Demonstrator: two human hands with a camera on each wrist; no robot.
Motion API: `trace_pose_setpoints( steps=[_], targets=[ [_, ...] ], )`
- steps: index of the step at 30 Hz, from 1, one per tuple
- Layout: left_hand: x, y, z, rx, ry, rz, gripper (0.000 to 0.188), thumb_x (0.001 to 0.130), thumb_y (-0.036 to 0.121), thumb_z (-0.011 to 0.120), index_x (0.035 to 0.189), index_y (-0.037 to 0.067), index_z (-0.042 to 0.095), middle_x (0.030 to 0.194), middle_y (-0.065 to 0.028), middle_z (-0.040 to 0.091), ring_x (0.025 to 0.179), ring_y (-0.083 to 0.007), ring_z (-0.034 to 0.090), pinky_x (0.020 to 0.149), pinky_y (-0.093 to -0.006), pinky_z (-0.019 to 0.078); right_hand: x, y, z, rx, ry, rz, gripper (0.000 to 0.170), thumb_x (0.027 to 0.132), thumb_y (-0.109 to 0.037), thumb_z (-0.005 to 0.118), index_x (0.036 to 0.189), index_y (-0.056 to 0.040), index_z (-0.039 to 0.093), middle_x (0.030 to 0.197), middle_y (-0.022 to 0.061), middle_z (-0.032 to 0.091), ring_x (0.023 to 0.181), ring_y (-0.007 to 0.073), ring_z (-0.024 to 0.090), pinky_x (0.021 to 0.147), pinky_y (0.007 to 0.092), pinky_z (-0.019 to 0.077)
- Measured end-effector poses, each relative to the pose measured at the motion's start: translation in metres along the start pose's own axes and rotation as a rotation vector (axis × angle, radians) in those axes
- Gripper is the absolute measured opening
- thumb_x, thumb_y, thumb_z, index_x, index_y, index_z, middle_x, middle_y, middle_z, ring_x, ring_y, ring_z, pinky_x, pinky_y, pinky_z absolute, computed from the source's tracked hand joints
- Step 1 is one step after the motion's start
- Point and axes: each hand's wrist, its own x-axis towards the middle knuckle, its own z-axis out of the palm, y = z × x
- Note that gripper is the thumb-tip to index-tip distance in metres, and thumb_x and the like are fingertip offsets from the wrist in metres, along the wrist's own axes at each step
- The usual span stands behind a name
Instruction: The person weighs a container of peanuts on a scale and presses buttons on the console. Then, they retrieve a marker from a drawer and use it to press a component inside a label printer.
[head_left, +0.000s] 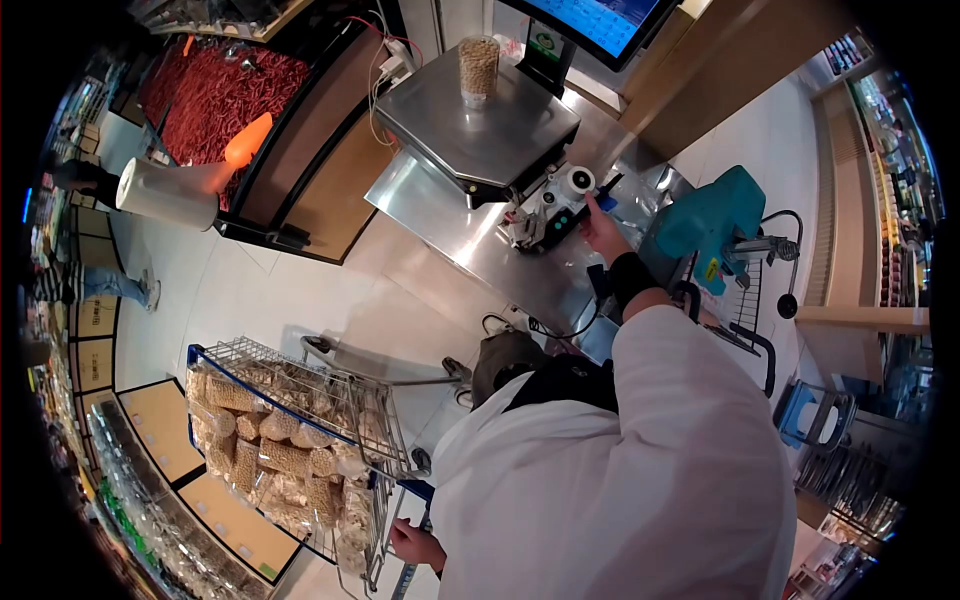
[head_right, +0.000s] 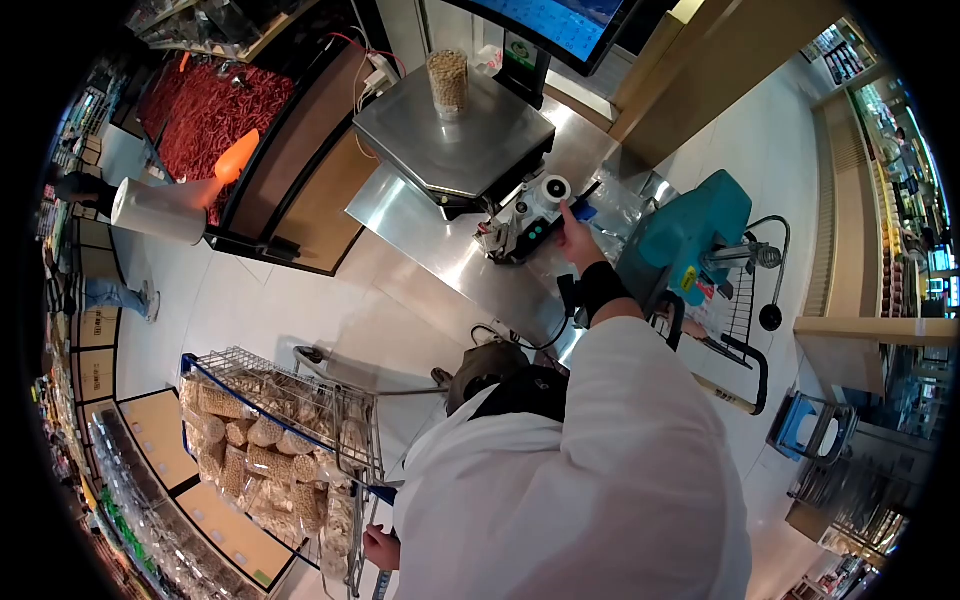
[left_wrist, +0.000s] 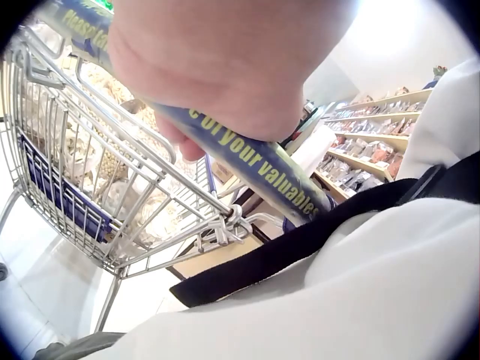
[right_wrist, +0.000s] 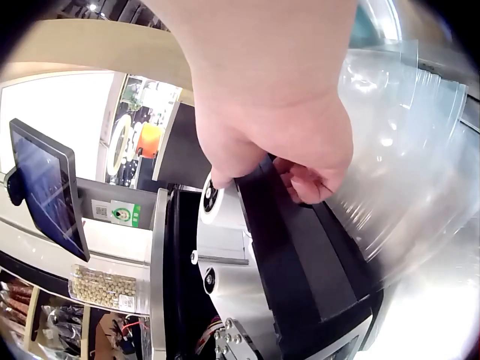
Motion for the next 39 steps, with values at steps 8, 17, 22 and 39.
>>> trace_pose_setpoints(
  steps=[8,17,22,39],
  targets=[
    [0.000,0.007,-0.002,0.023,0.032,0.055,0.048,0.099,0.042,0.049,0.078,0.004,0.069,0.070,-0.0127,0.064,0.061,-0.0316,0.057,0.057,-0.0446,0.0402,-0.006,-0.001,-0.001,0.019,0.001,-0.009,0.042,0.082,-0.055,0.076,0.083,-0.0174,0.056,0.065,-0.0037,0.047,0.057,0.0121,0.045,0.048,0.0269,0.0290],
    [-0.002,0.016,-0.004,0.026,0.046,0.007,0.047,0.097,0.043,0.049,0.077,0.006,0.070,0.069,-0.0122,0.064,0.060,-0.0308,0.056,0.055,-0.0446,0.0384,-0.006,0.001,-0.002,-0.017,-0.010,-0.054,0.042,0.082,-0.055,0.075,0.083,-0.0168,0.057,0.065,-0.0034,0.049,0.054,0.0126,0.045,0.047,0.0282,0.0301],
    [0.001,0.005,0.000,-0.017,0.037,0.053,0.046,0.098,0.041,0.050,0.077,0.004,0.068,0.070,-0.0109,0.062,0.059,-0.0265,0.054,0.055,-0.0414,0.0383,0.002,0.007,-0.004,0.023,-0.025,-0.087,0.041,0.084,-0.054,0.073,0.087,-0.0170,0.058,0.070,-0.0029,0.052,0.060,0.0120,0.048,0.049,0.0306,0.0303],
    [0.007,-0.012,0.002,-0.069,-0.074,-0.020,0.046,0.098,0.042,0.052,0.080,0.003,0.070,0.073,-0.0098,0.066,0.062,-0.0229,0.059,0.057,-0.0366,0.0447,-0.088,0.021,0.047,-0.967,-0.263,-0.632,0.027,0.087,-0.026,0.069,0.095,-0.0006,0.066,0.076,0.0096,0.069,0.066,0.0200,0.065,0.062,0.0337,0.0513]
  ],
)
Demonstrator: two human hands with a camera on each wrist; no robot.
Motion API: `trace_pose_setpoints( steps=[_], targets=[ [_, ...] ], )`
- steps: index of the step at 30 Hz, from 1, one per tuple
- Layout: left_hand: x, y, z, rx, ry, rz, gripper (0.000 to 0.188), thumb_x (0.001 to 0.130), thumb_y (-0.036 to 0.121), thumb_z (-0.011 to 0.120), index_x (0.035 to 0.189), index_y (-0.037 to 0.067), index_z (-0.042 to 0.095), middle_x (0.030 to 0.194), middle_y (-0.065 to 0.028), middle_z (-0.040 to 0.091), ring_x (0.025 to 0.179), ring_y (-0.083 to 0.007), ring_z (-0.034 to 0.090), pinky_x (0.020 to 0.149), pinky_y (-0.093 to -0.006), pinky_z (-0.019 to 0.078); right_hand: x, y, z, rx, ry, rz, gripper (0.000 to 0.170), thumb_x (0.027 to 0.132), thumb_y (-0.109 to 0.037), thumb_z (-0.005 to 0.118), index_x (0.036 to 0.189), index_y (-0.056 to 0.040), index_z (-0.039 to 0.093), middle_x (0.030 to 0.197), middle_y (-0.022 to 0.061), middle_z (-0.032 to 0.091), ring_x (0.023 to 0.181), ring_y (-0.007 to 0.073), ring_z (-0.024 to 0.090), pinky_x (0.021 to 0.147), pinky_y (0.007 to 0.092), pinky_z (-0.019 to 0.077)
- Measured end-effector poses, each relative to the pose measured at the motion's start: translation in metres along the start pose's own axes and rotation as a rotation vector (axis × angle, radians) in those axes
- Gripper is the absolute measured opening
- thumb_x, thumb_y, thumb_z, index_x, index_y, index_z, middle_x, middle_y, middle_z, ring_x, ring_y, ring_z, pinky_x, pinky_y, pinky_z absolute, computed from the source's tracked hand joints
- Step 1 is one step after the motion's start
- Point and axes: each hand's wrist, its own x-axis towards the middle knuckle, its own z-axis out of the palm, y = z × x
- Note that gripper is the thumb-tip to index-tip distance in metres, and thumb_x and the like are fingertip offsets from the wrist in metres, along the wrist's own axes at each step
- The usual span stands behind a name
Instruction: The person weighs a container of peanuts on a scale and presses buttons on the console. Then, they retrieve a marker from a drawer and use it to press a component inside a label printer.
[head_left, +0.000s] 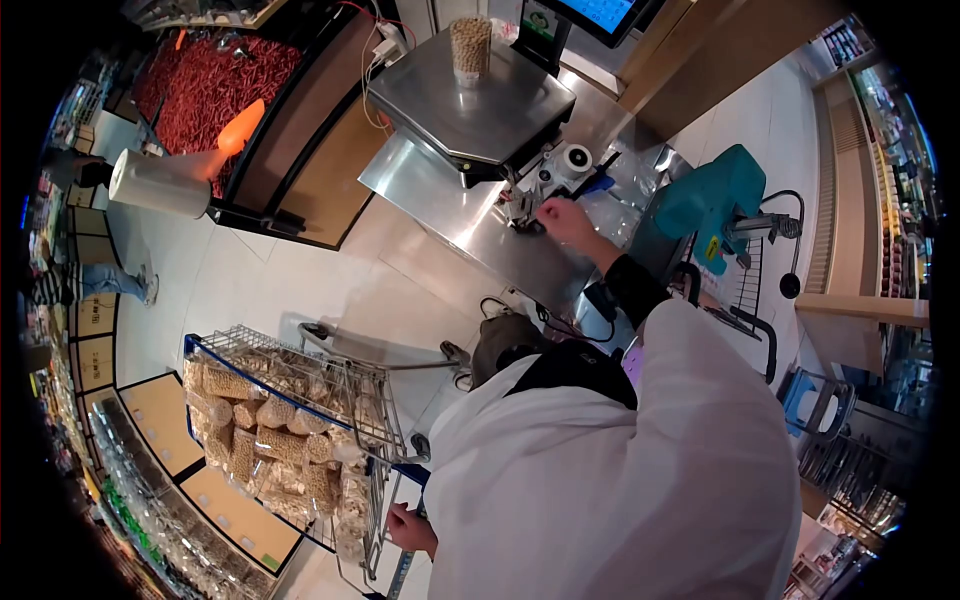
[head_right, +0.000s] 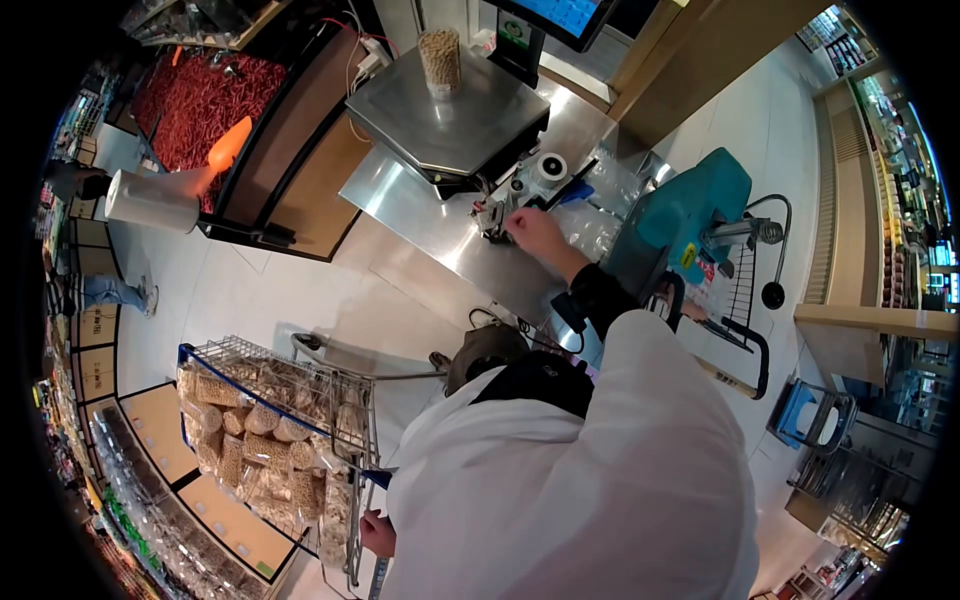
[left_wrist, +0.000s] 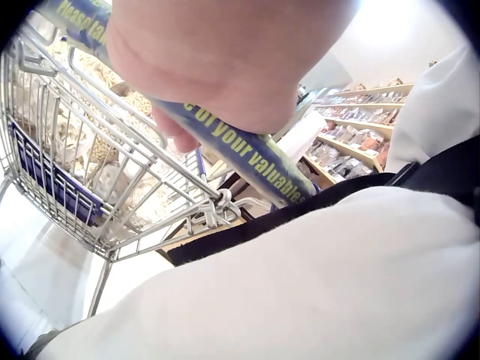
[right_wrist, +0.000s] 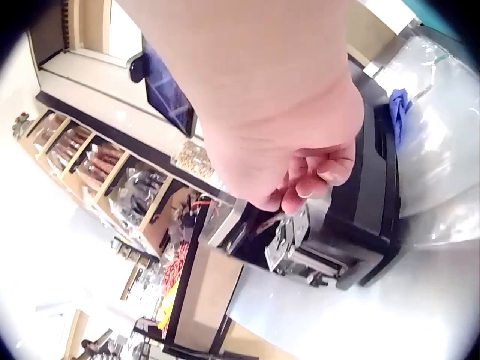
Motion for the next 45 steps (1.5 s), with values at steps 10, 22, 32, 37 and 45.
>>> trace_pose_setpoints(
  steps=[10,22,32,37,45],
  targets=[
    [0.001,-0.006,0.001,0.039,-0.004,0.013,0.043,0.096,0.041,0.050,0.081,0.007,0.071,0.075,-0.0085,0.067,0.063,-0.0231,0.061,0.058,-0.0364,0.0461,-0.016,-0.012,0.048,-0.149,-0.319,0.135,0.057,0.085,-0.027,0.065,0.131,0.0050,0.053,0.076,0.0154,0.071,0.069,0.0275,0.070,0.067,0.0382,0.0545],
    [-0.003,0.007,-0.002,0.047,0.018,0.013,0.040,0.094,0.042,0.051,0.082,0.010,0.072,0.068,-0.0075,0.066,0.060,-0.0231,0.061,0.055,-0.0372,0.0437,-0.008,-0.017,0.067,0.034,-0.395,0.196,0.081,0.087,-0.027,0.071,0.146,0.0105,0.029,0.075,0.0100,0.067,0.064,0.0167,0.063,0.058,0.0312,0.0500],
    [-0.004,0.004,0.000,0.024,0.021,0.037,0.041,0.095,0.042,0.051,0.081,0.009,0.072,0.069,-0.0086,0.066,0.060,-0.0239,0.061,0.055,-0.0373,0.0441,-0.006,-0.027,0.068,0.042,-0.415,0.201,0.087,0.086,-0.031,0.074,0.146,0.0105,0.027,0.077,0.0068,0.065,0.064,0.0131,0.059,0.058,0.0276,0.0472],
    [-0.003,-0.001,0.002,0.004,0.030,0.050,0.041,0.096,0.041,0.051,0.082,0.009,0.072,0.067,-0.0083,0.065,0.059,-0.0234,0.060,0.055,-0.0372,0.0439,-0.008,-0.022,0.067,0.071,-0.417,0.197,0.088,0.087,-0.030,0.073,0.148,0.0089,0.024,0.076,0.0049,0.064,0.065,0.0118,0.058,0.059,0.0266,0.0460],
    [-0.006,0.007,0.000,0.005,0.018,0.021,0.041,0.097,0.039,0.051,0.081,0.006,0.071,0.069,-0.0099,0.065,0.059,-0.0233,0.060,0.055,-0.0359,0.0440,-0.025,-0.026,0.056,0.078,-0.462,0.205,0.092,0.088,-0.029,0.073,0.153,0.0050,0.017,0.078,0.0050,0.064,0.066,0.0108,0.057,0.059,0.0258,0.0457]
  ],
)
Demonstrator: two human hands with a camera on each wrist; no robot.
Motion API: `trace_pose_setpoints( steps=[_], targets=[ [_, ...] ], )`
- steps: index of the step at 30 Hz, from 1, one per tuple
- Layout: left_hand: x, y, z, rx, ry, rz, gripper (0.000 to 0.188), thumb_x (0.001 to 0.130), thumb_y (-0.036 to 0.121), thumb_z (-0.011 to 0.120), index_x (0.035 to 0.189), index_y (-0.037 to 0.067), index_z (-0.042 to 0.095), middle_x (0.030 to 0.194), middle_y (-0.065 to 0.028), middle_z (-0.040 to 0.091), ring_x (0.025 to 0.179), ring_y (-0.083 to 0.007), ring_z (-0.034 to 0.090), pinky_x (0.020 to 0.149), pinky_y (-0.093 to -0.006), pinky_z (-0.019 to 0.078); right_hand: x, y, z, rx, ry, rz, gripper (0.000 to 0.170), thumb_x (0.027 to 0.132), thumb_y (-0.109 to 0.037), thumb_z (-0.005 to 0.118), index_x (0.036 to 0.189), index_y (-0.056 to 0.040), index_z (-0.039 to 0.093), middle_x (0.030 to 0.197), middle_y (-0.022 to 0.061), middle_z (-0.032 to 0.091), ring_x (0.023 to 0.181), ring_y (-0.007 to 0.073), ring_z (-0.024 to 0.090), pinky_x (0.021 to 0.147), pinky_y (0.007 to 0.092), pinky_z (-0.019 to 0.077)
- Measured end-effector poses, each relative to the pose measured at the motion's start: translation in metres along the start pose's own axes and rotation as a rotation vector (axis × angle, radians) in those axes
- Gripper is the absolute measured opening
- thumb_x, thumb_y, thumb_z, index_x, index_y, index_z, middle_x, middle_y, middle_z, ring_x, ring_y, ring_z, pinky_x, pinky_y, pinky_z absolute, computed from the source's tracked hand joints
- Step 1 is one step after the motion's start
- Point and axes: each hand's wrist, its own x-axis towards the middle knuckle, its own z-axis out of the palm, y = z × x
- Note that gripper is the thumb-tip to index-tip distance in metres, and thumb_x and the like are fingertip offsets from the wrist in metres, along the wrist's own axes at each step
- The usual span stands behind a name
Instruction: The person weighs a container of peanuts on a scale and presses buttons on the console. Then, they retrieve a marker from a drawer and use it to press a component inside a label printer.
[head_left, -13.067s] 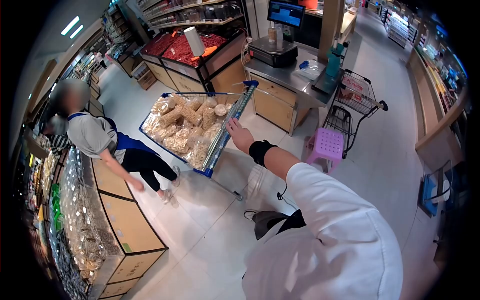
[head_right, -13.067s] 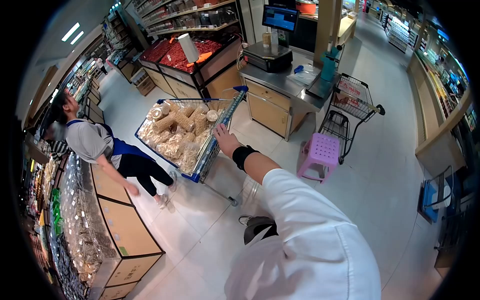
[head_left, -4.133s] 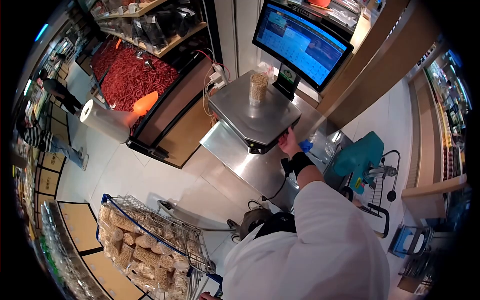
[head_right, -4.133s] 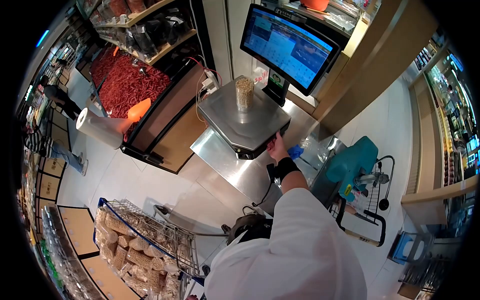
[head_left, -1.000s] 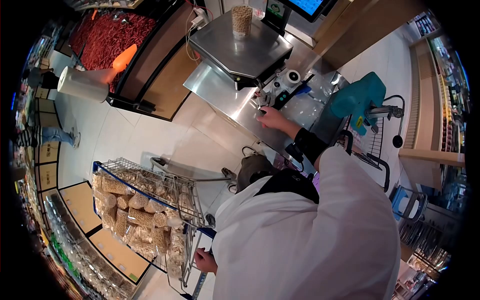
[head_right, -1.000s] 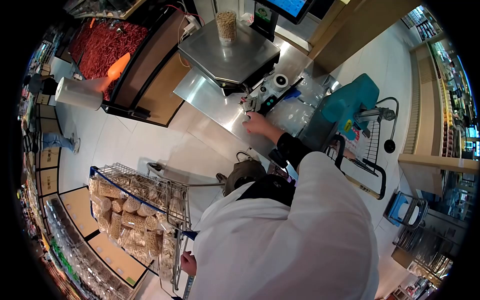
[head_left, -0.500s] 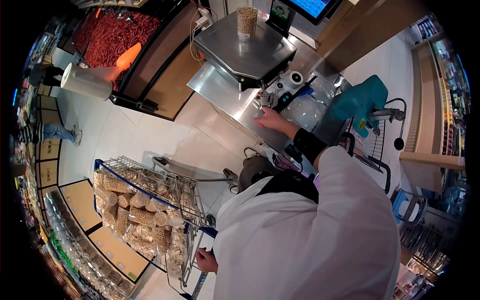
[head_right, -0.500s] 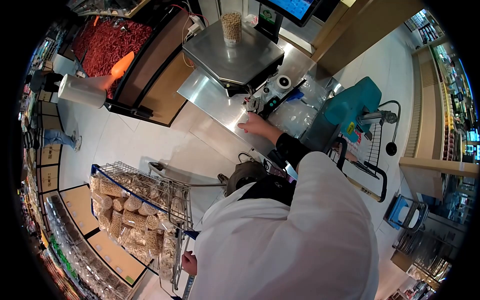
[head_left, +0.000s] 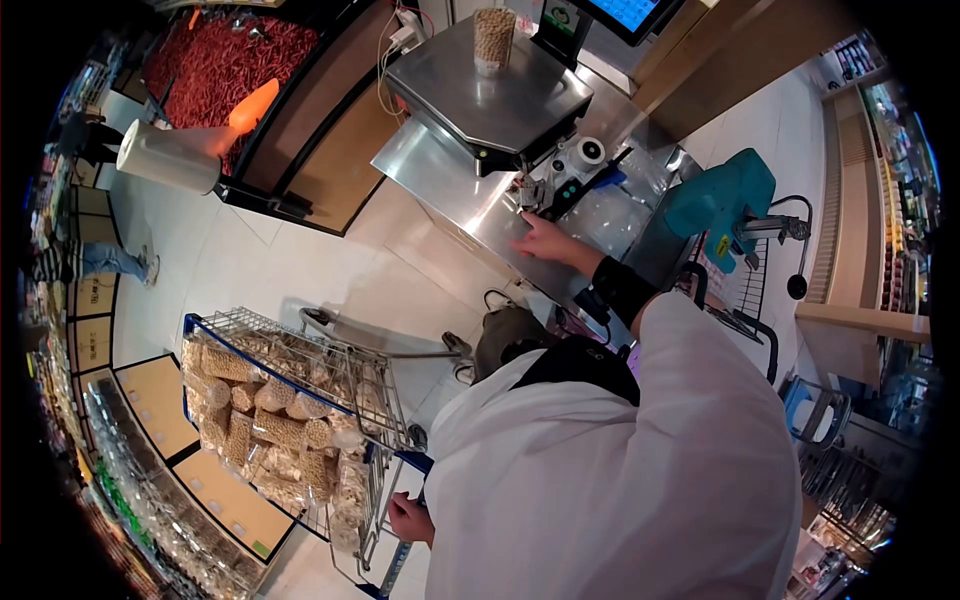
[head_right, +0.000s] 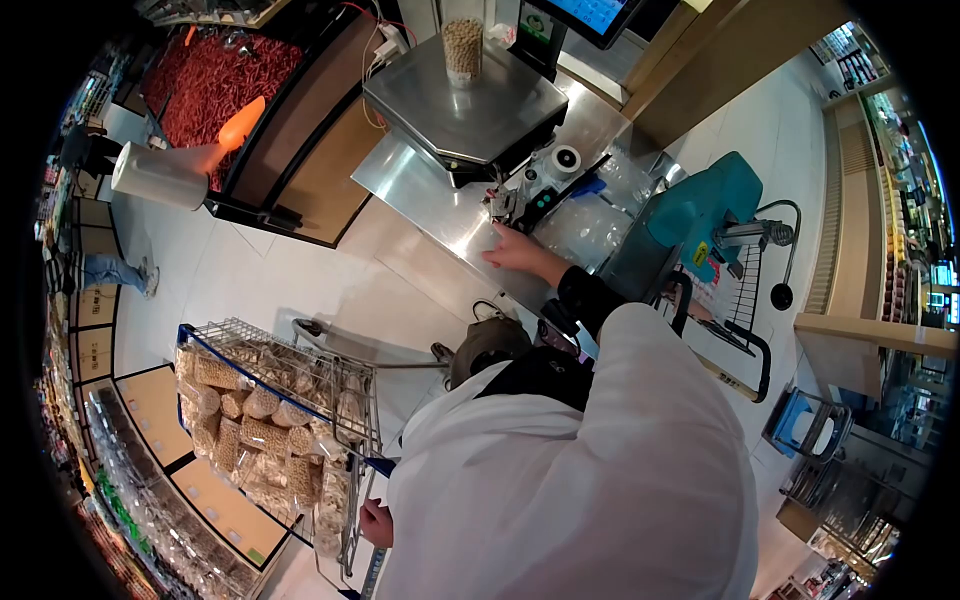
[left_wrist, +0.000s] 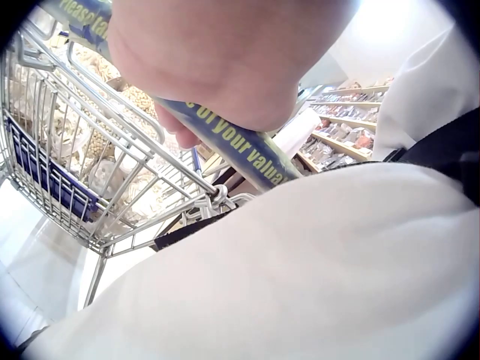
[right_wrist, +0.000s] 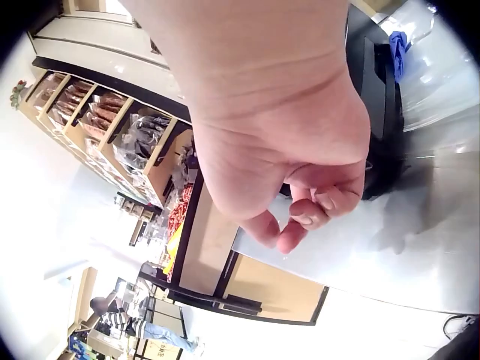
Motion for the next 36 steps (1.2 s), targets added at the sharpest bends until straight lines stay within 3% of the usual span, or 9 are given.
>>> trace_pose_setpoints(
  steps=[9,11,23,33,35,36],
  targets=[
    [0.000,0.001,0.000,0.001,0.011,-0.001,0.042,0.096,0.039,0.051,0.081,0.005,0.071,0.069,-0.0102,0.065,0.060,-0.0231,0.060,0.056,-0.0359,0.0441,0.004,0.024,-0.008,0.014,0.082,0.088,0.095,0.083,-0.023,0.071,0.152,0.0083,0.014,0.074,0.0077,0.069,0.066,0.0147,0.062,0.062,0.0295,0.0494],
    [0.001,-0.001,0.001,0.012,0.007,-0.017,0.043,0.096,0.040,0.051,0.081,0.006,0.071,0.069,-0.0103,0.065,0.060,-0.0237,0.060,0.056,-0.0363,0.0441,0.005,0.025,-0.007,0.038,0.073,0.068,0.099,0.085,-0.026,0.075,0.154,0.0022,0.010,0.075,0.0047,0.067,0.062,0.0110,0.058,0.056,0.0262,0.0448],
    [0.002,-0.002,0.001,0.006,0.004,-0.019,0.042,0.094,0.042,0.051,0.082,0.008,0.073,0.068,-0.0101,0.066,0.061,-0.0263,0.061,0.056,-0.0390,0.0439,0.004,0.018,-0.004,0.222,0.080,0.126,0.098,0.084,-0.026,0.077,0.155,-0.0044,0.012,0.075,0.0032,0.064,0.055,0.0085,0.049,0.046,0.0240,0.0374],
    [0.000,-0.002,0.002,0.001,0.031,0.000,0.042,0.094,0.042,0.052,0.082,0.007,0.073,0.068,-0.0109,0.066,0.060,-0.0267,0.061,0.056,-0.0392,0.0440,0.008,0.023,0.009,0.273,0.093,0.141,0.098,0.083,-0.023,0.073,0.155,-0.0018,0.011,0.073,0.0037,0.066,0.051,0.0107,0.049,0.046,0.0257,0.0393],
    [0.001,0.000,0.001,0.000,0.027,-0.008,0.042,0.094,0.042,0.052,0.082,0.008,0.073,0.068,-0.0109,0.066,0.061,-0.0270,0.061,0.056,-0.0394,0.0441,0.012,0.036,0.011,0.273,0.231,0.073,0.068,0.083,-0.024,0.074,0.139,0.0018,0.046,0.071,0.0048,0.066,0.053,0.0115,0.052,0.048,0.0274,0.0409],
    [0.000,0.002,0.000,0.011,0.030,0.004,0.043,0.094,0.043,0.052,0.082,0.008,0.073,0.069,-0.0109,0.066,0.061,-0.0271,0.061,0.056,-0.0395,0.0442,0.017,0.042,0.009,0.274,0.233,0.073,0.068,0.083,-0.024,0.074,0.139,0.0018,0.046,0.071,0.0048,0.066,0.053,0.0115,0.052,0.048,0.0274,0.0409]
  ],
)
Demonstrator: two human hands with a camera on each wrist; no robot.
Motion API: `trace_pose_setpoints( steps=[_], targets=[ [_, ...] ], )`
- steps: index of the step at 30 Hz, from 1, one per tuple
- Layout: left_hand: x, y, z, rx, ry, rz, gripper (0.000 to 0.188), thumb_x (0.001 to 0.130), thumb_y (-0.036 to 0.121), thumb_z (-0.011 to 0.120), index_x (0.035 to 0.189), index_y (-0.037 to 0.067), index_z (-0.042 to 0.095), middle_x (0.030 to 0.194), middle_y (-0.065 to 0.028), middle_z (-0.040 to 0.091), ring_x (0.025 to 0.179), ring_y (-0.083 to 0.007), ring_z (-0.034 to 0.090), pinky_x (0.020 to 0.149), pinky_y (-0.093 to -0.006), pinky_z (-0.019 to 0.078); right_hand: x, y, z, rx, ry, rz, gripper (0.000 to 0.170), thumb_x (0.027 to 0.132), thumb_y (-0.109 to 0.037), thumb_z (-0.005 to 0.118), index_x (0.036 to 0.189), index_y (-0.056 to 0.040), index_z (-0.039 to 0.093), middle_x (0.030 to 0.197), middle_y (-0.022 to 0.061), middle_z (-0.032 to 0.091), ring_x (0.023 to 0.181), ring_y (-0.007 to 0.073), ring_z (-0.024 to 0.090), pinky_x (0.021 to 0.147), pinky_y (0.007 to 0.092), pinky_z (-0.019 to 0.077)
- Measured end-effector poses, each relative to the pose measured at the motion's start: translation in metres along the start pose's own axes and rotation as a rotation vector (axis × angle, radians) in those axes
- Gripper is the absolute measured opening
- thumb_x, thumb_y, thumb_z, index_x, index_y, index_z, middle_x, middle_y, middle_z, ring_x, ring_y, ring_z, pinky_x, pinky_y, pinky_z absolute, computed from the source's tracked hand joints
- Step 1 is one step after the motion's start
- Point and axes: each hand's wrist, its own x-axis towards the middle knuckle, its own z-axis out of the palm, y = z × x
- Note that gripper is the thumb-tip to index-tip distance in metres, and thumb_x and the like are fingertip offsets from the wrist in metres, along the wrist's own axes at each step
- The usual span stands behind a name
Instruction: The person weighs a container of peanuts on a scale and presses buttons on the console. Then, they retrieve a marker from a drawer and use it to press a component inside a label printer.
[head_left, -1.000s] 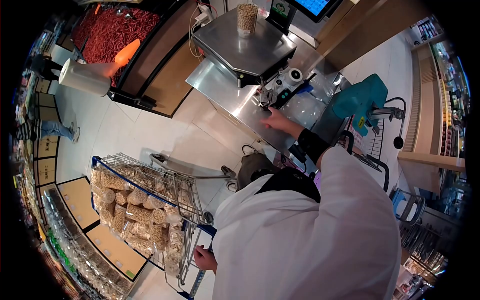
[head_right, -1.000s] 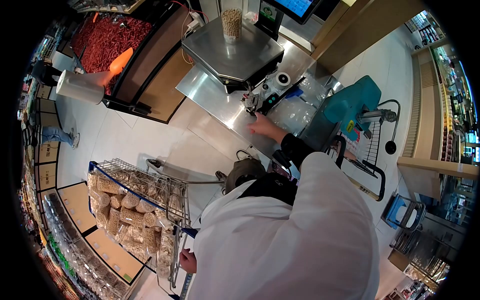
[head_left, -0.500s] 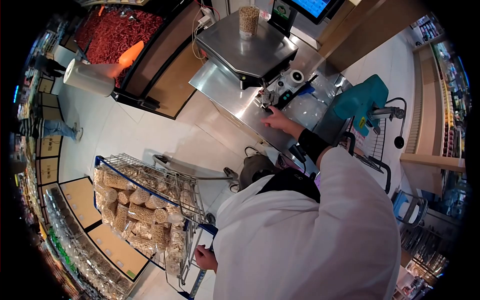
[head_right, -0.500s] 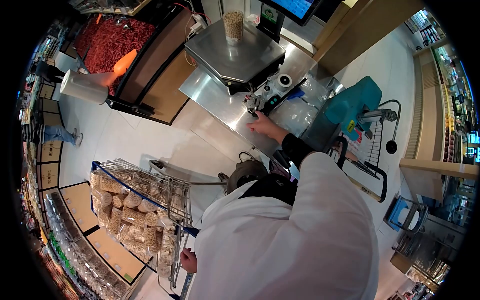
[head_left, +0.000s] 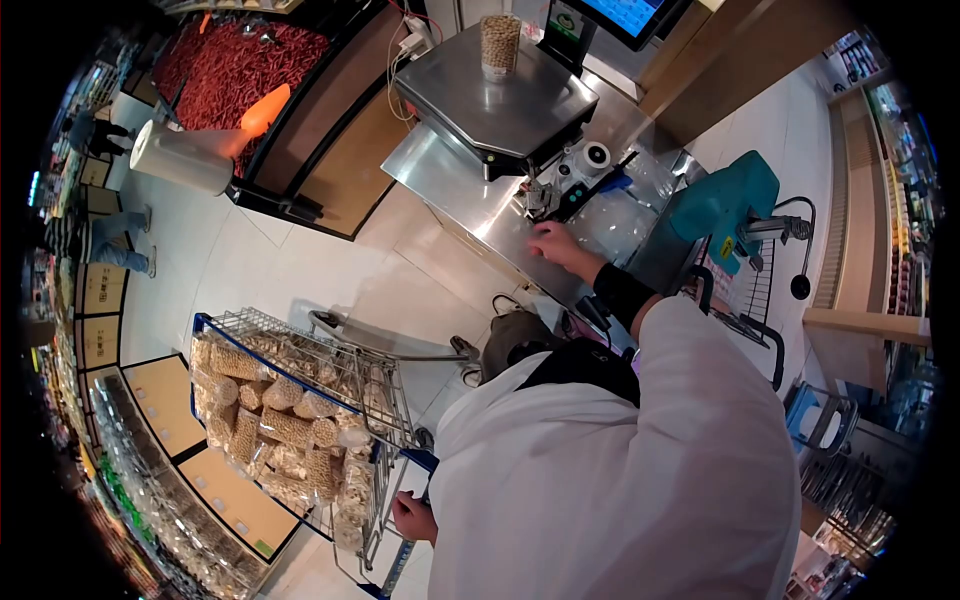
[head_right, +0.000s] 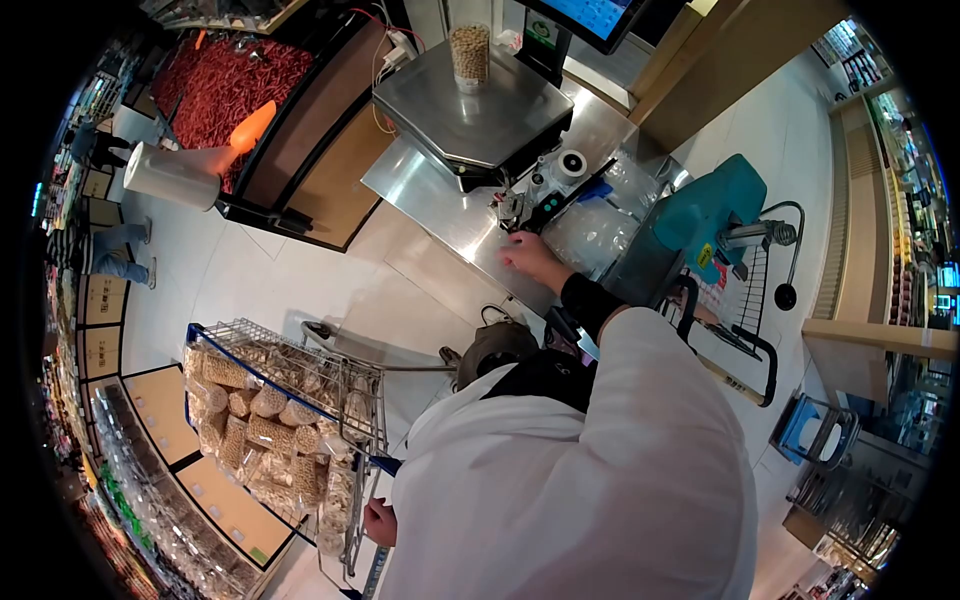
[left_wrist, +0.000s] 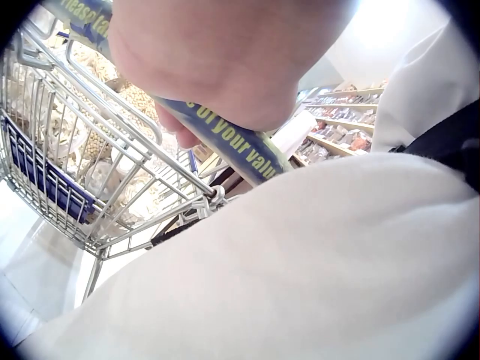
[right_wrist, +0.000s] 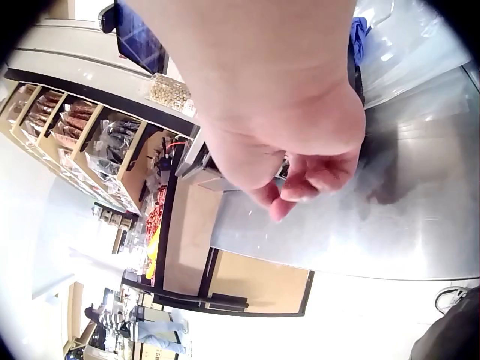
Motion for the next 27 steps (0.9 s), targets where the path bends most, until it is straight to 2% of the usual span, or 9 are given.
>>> trace_pose_setpoints(
  steps=[2,3,5,8,12,14,17,21,27],
  targets=[
    [0.000,0.002,0.000,0.012,0.002,0.016,0.043,0.095,0.043,0.051,0.083,0.008,0.073,0.069,-0.0109,0.066,0.061,-0.0272,0.062,0.056,-0.0395,0.0444,0.010,0.007,-0.006,-0.146,0.046,-0.040,0.033,0.088,-0.028,0.071,0.108,-0.0023,0.065,0.065,0.0036,0.063,0.051,0.0112,0.053,0.047,0.0287,0.0422],
    [0.000,0.001,0.000,0.013,0.009,0.029,0.043,0.094,0.043,0.051,0.083,0.008,0.073,0.069,-0.0107,0.067,0.062,-0.0272,0.062,0.057,-0.0395,0.0445,0.012,0.013,-0.007,-0.144,0.049,-0.039,0.033,0.088,-0.028,0.071,0.108,-0.0023,0.065,0.065,0.0036,0.063,0.051,0.0112,0.053,0.047,0.0287,0.0422],
    [0.000,-0.001,0.000,0.016,0.016,0.046,0.044,0.094,0.043,0.051,0.083,0.008,0.073,0.070,-0.0106,0.067,0.062,-0.0271,0.062,0.057,-0.0394,0.0446,0.012,0.019,-0.006,-0.336,0.196,-0.182,0.029,0.091,-0.032,0.068,0.081,-0.0040,0.067,0.062,0.0041,0.063,0.051,0.0132,0.056,0.051,0.0311,0.0451],
    [0.003,-0.003,-0.001,0.021,-0.018,0.020,0.043,0.094,0.044,0.050,0.083,0.009,0.073,0.070,-0.0100,0.067,0.062,-0.0272,0.062,0.057,-0.0395,0.0444,0.020,0.024,-0.009,-0.439,0.181,-0.193,0.031,0.088,-0.036,0.065,0.084,-0.0052,0.068,0.068,0.0083,0.067,0.061,0.0240,0.064,0.059,0.0387,0.0494],
    [0.004,-0.003,-0.003,0.029,-0.047,0.033,0.041,0.093,0.044,0.050,0.082,0.011,0.073,0.069,-0.0088,0.067,0.061,-0.0268,0.062,0.056,-0.0401,0.0435,0.017,0.029,0.001,-0.297,0.251,-0.250,0.038,0.093,-0.039,0.062,0.079,-0.0043,0.066,0.062,0.0045,0.064,0.053,0.0164,0.060,0.054,0.0332,0.0469],
    [0.004,-0.001,-0.004,0.034,-0.062,0.026,0.041,0.093,0.044,0.050,0.082,0.012,0.073,0.069,-0.0085,0.067,0.061,-0.0268,0.062,0.055,-0.0403,0.0432,0.008,0.015,-0.004,-0.455,0.044,-0.150,0.040,0.094,-0.041,0.060,0.078,-0.0043,0.066,0.061,0.0048,0.064,0.053,0.0168,0.060,0.053,0.0330,0.0471],
    [0.004,-0.001,-0.004,0.045,-0.054,0.040,0.041,0.093,0.043,0.050,0.081,0.012,0.073,0.068,-0.0085,0.067,0.061,-0.0270,0.061,0.055,-0.0406,0.0431,0.004,0.004,-0.004,-0.560,0.031,-0.154,0.042,0.097,-0.041,0.056,0.077,-0.0045,0.065,0.060,0.0046,0.063,0.052,0.0159,0.059,0.052,0.0323,0.0469],
    [0.005,-0.006,0.000,0.057,-0.041,0.027,0.042,0.094,0.042,0.049,0.080,0.011,0.073,0.068,-0.0086,0.066,0.061,-0.0272,0.062,0.055,-0.0407,0.0434,-0.003,-0.019,0.003,-0.388,-0.097,-0.087,0.046,0.098,-0.042,0.055,0.072,-0.0053,0.063,0.057,0.0037,0.059,0.052,0.0147,0.058,0.051,0.0321,0.0462],
    [0.002,-0.003,0.001,0.083,-0.006,0.002,0.042,0.094,0.040,0.048,0.080,0.009,0.073,0.068,-0.0096,0.066,0.062,-0.0283,0.062,0.056,-0.0409,0.0443,0.034,-0.047,0.052,-0.081,-0.161,-0.330,0.027,0.097,-0.028,0.062,0.110,-0.0053,0.056,0.071,0.0054,0.064,0.054,0.0128,0.057,0.049,0.0301,0.0454]
  ],
)
